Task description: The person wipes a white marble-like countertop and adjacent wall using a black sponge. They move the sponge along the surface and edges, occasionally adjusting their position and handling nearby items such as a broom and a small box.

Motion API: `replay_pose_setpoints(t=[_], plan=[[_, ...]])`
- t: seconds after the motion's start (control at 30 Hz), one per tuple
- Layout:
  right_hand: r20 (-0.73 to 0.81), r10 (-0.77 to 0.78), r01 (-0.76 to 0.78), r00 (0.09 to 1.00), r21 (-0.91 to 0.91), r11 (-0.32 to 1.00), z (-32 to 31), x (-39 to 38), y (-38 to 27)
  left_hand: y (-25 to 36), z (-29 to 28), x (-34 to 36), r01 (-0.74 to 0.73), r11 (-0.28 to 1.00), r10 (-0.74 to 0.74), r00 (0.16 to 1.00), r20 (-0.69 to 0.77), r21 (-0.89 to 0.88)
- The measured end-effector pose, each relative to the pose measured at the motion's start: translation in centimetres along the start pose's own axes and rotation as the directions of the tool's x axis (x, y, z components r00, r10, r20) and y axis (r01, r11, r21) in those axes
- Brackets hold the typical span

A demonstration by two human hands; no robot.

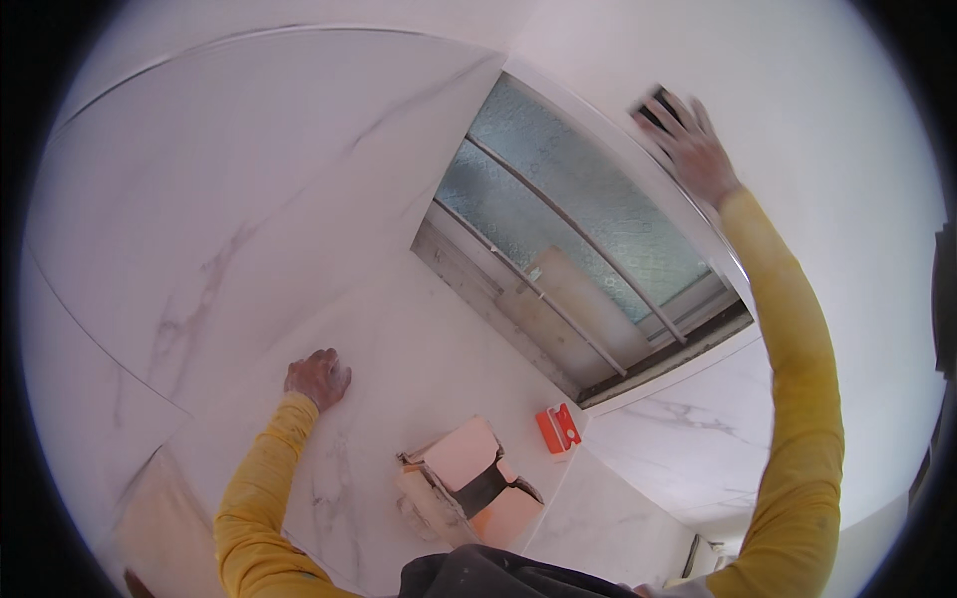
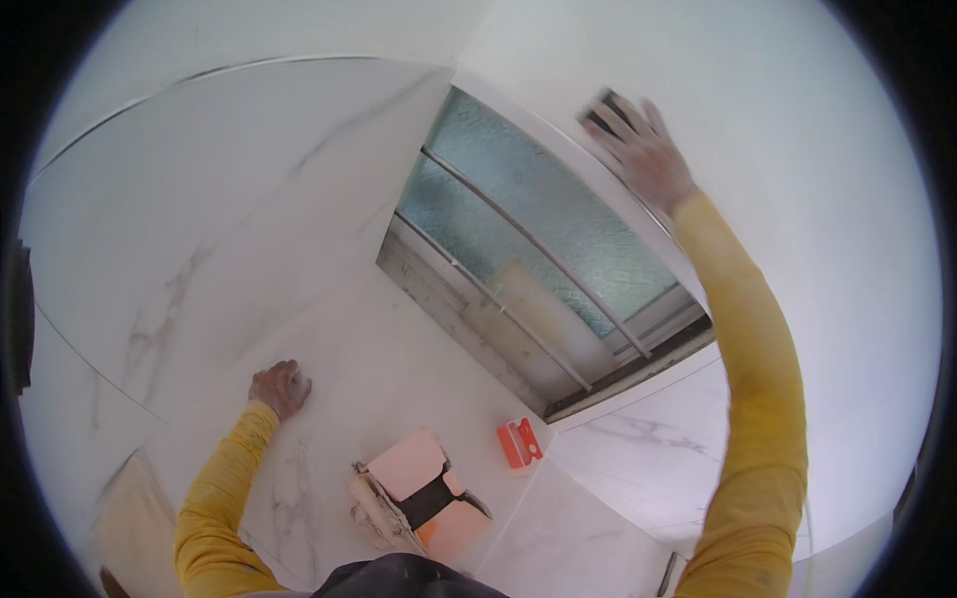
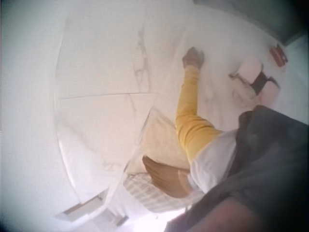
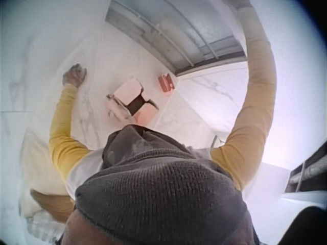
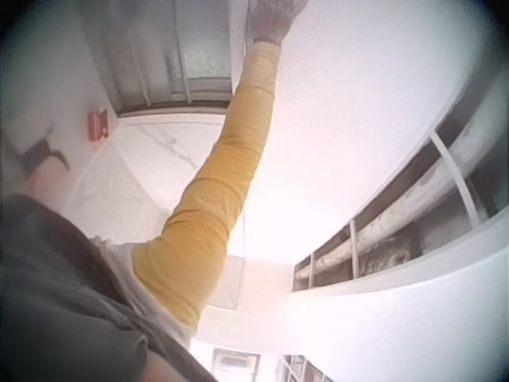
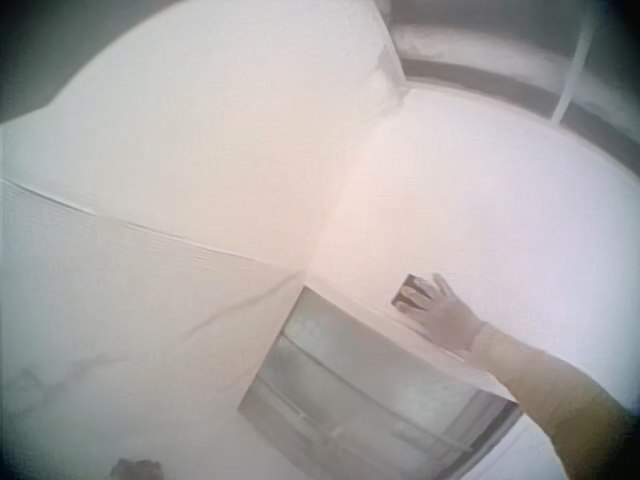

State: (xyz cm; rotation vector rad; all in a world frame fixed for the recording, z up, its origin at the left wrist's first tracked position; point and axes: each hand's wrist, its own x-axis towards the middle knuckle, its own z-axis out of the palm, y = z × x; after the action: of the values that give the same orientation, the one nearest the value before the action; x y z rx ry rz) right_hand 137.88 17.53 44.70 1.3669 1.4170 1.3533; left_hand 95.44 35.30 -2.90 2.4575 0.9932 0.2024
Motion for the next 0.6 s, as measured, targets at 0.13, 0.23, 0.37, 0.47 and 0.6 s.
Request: replay_pose_setpoints(t=[0.13,0.23,0.37,0.47,0.6], plan=[[0.079,0.061,-0.063,0.995,0.028,0.998,0.5,14.4,-3.7,-0.6,0.8,0.0,-0.058,0.998,0.058,0.997,-0.049,-0.001],[0.135,0.127,-0.137,0.983,0.064,0.988,1.0,19.6,-5.4,0.2,0.0,0.7,-0.024,0.999,0.021,0.996,0.084,0.032],[0.068,0.057,-0.064,0.996,0.104,0.993,1.4,16.6,-4.4,-1.0,0.9,0.8,-0.048,0.999,0.048,0.999,-0.025,-0.008],[0.048,-0.002,-0.003,0.999,0.1,0.995,2.2,7.9,-2.2,-1.3,1.5,1.0,-0.069,0.997,0.066,0.995,-0.072,-0.034],[0.066,-0.006,-0.005,0.998,0.163,0.987,-0.8,-8.3,0.2,-3.1,2.6,1.4,-0.046,0.998,0.049,0.995,-0.092,0.03]])
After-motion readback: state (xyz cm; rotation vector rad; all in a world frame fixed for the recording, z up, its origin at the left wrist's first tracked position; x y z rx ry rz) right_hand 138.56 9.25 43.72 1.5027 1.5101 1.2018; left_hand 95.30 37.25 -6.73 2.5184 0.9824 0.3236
